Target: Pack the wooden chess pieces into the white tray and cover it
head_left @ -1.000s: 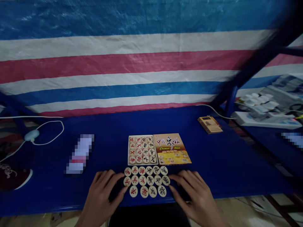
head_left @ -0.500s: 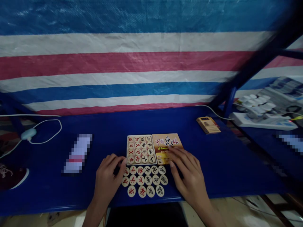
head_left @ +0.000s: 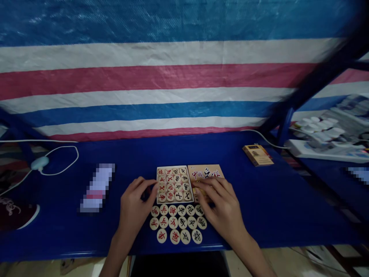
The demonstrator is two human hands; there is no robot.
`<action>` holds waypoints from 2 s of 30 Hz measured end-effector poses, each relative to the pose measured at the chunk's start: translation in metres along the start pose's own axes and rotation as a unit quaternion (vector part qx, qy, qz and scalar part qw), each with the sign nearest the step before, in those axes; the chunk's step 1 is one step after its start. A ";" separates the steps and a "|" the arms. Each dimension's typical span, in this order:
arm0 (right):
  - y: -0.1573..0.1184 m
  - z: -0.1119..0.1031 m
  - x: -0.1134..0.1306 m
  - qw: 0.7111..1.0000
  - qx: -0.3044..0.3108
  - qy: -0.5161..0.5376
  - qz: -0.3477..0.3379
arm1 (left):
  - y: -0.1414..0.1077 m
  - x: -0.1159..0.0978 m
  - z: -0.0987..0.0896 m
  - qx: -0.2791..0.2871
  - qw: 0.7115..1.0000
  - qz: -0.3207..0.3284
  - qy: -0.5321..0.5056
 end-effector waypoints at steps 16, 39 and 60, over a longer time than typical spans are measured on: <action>0.055 0.062 0.006 0.979 0.152 -0.134 0.003 | 0.033 -0.033 0.046 0.083 0.974 0.059 0.205; 0.055 0.067 0.005 0.982 0.136 -0.126 0.035 | 0.005 -0.030 0.025 0.088 0.985 0.085 0.123; -0.019 0.012 0.043 0.990 0.131 0.030 -0.036 | -0.057 -0.048 0.010 0.067 0.990 0.115 0.053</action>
Point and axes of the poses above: each hand's wrist, its own y-axis towards the middle knuckle, its own z-axis out of the palm, x = y × z, the point moved 9 cm from there along y, towards the middle knuckle, and after that the axes turned 6 degrees about y, right-handed, at the moved point
